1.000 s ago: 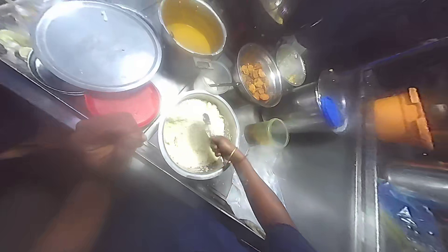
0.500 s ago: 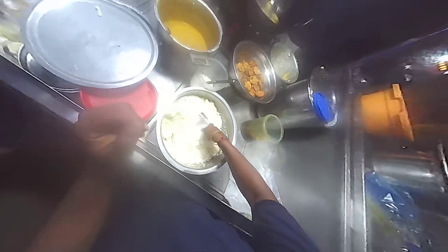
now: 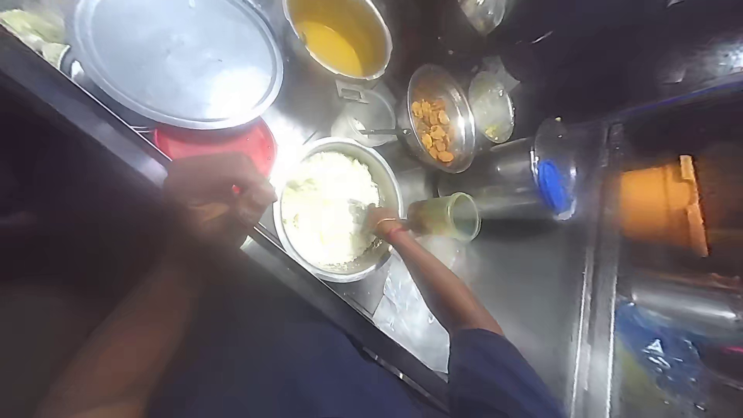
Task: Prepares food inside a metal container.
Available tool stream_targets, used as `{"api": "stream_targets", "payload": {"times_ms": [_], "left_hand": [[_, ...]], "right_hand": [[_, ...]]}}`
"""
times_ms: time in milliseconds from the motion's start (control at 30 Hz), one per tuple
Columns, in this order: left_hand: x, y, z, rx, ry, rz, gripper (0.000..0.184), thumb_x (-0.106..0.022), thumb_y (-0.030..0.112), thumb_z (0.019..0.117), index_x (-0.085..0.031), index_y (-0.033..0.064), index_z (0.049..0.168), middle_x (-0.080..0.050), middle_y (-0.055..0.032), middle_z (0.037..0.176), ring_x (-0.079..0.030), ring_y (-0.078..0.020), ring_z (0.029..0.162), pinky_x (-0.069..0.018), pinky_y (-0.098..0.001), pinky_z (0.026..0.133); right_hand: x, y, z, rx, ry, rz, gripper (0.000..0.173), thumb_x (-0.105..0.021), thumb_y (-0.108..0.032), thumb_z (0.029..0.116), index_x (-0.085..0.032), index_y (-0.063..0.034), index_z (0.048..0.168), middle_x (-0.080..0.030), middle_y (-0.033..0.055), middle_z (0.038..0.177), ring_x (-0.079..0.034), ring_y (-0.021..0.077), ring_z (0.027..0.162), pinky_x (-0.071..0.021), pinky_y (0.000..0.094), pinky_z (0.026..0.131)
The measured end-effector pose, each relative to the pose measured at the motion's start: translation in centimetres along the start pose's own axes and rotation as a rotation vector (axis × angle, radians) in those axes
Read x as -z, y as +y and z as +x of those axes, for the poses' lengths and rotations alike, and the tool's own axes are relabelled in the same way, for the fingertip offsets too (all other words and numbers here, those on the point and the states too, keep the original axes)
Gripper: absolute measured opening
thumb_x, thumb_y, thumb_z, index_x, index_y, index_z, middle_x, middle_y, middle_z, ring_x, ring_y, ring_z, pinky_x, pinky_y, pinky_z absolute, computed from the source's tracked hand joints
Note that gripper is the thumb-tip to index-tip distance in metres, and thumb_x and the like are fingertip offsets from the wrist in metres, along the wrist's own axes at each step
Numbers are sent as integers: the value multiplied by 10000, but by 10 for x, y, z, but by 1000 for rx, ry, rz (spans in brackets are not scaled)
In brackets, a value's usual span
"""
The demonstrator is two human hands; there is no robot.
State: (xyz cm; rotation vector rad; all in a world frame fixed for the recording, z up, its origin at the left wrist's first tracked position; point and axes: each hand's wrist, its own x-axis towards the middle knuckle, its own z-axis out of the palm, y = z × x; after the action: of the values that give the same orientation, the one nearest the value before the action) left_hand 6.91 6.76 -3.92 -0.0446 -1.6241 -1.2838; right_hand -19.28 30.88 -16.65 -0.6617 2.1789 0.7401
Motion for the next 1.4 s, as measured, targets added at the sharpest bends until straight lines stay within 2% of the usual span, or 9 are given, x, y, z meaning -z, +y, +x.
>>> {"api": "stream_targets", "payload": {"times_ms": [167,400,567,733,900,1067,1167,1267,1400], "left_hand": [[2,-1,1,-3,-18,-16,224,-592,277,1011,-609,191,804,-599,119,716,-586,14,665,-474,-161,602],[-2,-1,-1,20,5,3,248,-618,281,995,-591,195,764,-567,121,681,-559,12,622,-461,-163,568],[4,-6,-4,36,-14,20,128,-590,328,1024,-682,264,961,-649,175,842,-612,62,773,-508,-138,696],[3,-3,-1,-9,-50,47,256,-558,345,1030,-635,228,815,-611,164,724,-593,67,685,-482,-119,632],[5,-5,1,-12,-100,6,202,-551,325,1038,-669,240,898,-637,185,784,-604,79,721,-494,-110,664],[0,-4,2,-3,-45,13,191,-581,355,1026,-679,272,885,-644,202,779,-608,82,705,-498,-110,635],[0,-4,2,0,-50,2,185,-584,352,1021,-677,285,876,-642,209,771,-615,80,709,-502,-113,641],[2,-3,-1,2,-40,-12,169,-589,335,1018,-687,283,891,-651,203,776,-613,76,690,-502,-113,621],[2,-4,-1,-2,-27,-13,164,-595,333,1012,-683,287,882,-639,205,759,-603,79,677,-495,-109,612]], "right_hand": [[-2,-47,5,6,18,76,498,-643,-212,941,-539,-44,1398,-654,260,1279,-634,460,1192,-510,676,927],[72,2,-62,35,-39,-11,401,-584,-272,1003,-611,-26,1318,-650,275,1267,-617,482,1192,-464,722,937],[-5,-16,-27,255,-130,256,430,-556,-221,1043,-558,52,1376,-608,321,1326,-593,502,1228,-445,713,1001],[-22,-19,-19,167,-116,178,388,-707,-226,935,-673,35,1219,-660,301,1245,-621,506,1173,-465,756,932],[35,28,-47,11,2,217,338,-652,-149,954,-666,54,1223,-633,301,1303,-600,498,1221,-466,732,958],[44,45,-47,-55,138,422,551,-570,-199,999,-438,7,1493,-629,297,1308,-625,473,1205,-482,683,977],[27,37,-34,-14,214,510,767,-544,-194,1000,-158,-292,1656,-679,233,1260,-674,442,1131,-519,663,934],[5,34,-13,-1,272,528,593,-492,-242,1048,-334,-324,1613,-664,194,1332,-650,423,1201,-511,660,970],[-9,27,-10,-16,202,593,473,-400,-313,1107,-507,-85,1507,-576,241,1445,-549,422,1347,-423,623,1112]]}}
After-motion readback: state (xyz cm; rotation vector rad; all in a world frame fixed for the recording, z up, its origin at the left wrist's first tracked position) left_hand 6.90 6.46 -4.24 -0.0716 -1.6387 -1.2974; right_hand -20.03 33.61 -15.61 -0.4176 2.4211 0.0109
